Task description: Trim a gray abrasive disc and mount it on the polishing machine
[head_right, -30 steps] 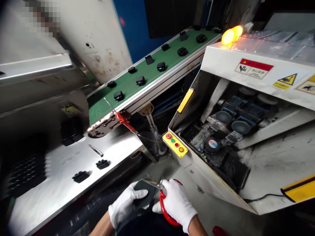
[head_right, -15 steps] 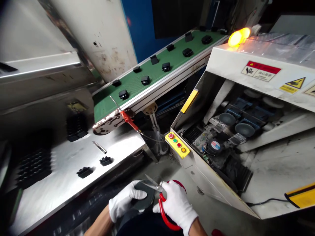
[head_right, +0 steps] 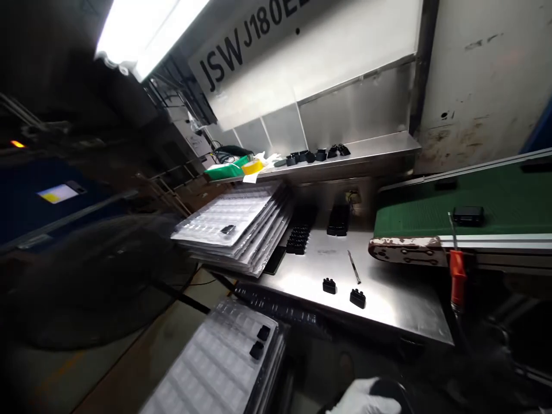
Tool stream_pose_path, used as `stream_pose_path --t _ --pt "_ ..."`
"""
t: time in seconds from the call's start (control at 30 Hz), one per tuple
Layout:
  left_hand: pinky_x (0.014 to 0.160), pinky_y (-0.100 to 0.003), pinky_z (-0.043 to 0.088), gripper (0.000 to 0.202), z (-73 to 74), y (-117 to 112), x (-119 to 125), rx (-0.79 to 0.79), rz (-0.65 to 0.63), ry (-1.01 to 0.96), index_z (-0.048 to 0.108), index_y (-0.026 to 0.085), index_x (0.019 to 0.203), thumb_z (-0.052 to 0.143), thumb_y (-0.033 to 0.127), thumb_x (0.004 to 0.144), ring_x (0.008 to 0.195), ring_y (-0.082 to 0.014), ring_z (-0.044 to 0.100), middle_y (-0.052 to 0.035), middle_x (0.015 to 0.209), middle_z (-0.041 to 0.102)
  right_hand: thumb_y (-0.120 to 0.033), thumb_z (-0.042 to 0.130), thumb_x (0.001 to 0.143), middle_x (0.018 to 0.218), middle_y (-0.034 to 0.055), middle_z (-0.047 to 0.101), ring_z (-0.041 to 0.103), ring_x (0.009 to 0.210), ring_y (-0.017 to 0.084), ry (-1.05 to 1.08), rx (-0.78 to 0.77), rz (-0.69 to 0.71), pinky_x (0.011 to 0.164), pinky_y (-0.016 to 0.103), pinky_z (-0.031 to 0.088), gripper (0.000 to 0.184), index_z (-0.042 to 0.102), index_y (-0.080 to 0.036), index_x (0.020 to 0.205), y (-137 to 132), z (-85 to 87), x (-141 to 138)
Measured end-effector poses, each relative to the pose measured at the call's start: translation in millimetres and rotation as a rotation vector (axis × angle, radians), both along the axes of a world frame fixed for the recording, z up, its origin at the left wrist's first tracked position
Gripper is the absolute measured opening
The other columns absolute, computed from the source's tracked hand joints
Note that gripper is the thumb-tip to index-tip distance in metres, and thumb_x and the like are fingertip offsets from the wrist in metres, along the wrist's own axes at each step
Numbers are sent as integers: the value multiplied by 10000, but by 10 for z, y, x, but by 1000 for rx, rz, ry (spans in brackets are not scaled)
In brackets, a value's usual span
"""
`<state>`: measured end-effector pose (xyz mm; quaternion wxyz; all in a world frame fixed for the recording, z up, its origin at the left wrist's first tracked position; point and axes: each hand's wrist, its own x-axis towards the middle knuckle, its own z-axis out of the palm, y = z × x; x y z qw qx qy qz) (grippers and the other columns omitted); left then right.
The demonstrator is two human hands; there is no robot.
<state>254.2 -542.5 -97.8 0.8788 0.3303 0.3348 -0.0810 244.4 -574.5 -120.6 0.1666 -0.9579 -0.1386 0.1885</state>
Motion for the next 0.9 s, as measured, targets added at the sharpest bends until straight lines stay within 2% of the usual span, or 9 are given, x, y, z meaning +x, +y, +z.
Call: stream_pose_path --t 0.1,0.17,0.23,0.27,0.33,0.43,0.6,0.73,0.9 --pt "900 -538 458 219 -22 83 -71 -10 137 32 751 183 733 797 244 528 764 -317 672 -118 739 679 -387 733 596 993 94 703 619 1069 399 12 -8 19 798 513 506 555 661 -421 1146 -493 -24 222" --pt "922 -429 473 299 1 269 -149 3 151 -17 743 168 882 804 267 606 873 -271 666 -111 905 717 -360 762 572 1082 116 672 600 1097 369 41 8 26 893 474 493 701 619 -313 1257 -745 65 354" --pt "875 -374 498 338 43 445 -179 38 118 -57 718 150 995 792 302 703 893 -252 666 -113 974 723 -372 807 528 1140 150 634 572 1110 365 97 68 29 963 461 456 853 573 -190 1328 -850 194 420" --pt "825 -353 513 317 66 503 -164 52 80 -61 706 150 1008 771 318 746 864 -238 669 -109 989 723 -376 825 512 1127 148 629 570 1093 358 123 105 -2 962 448 450 869 578 -177 1320 -862 251 437" --pt "740 -335 532 290 104 538 -86 50 -12 -50 695 150 997 747 342 786 833 -233 675 -106 1011 722 -386 829 541 1066 103 632 588 1022 304 146 195 -92 900 382 467 768 618 -224 1262 -869 328 460" --pt "693 -348 551 267 137 428 52 22 -146 -12 686 142 944 744 354 792 836 -260 687 -109 983 727 -409 804 606 938 41 621 603 852 227 160 266 -204 749 306 463 540 666 -291 1115 -961 357 456" --pt "668 -327 557 324 173 187 220 7 -249 54 673 149 992 789 327 748 803 -247 700 -97 927 737 -448 831 577 1005 55 608 577 953 265 76 267 -279 827 347 435 745 591 -285 1262 -1233 340 386" --pt "620 -337 553 384 214 95 339 30 -333 72 670 128 929 837 363 675 755 -261 697 -121 926 734 -443 846 587 870 -1 607 576 791 195 138 340 -381 692 283 413 501 669 -300 1034 -1374 391 373" --pt "591 -334 531 313 224 27 420 64 -508 38 638 143 858 777 397 738 667 -226 662 -96 824 722 -463 904 479 937 11 600 565 876 221 108 327 -407 748 296 409 737 626 -282 1137 -1495 440 351"
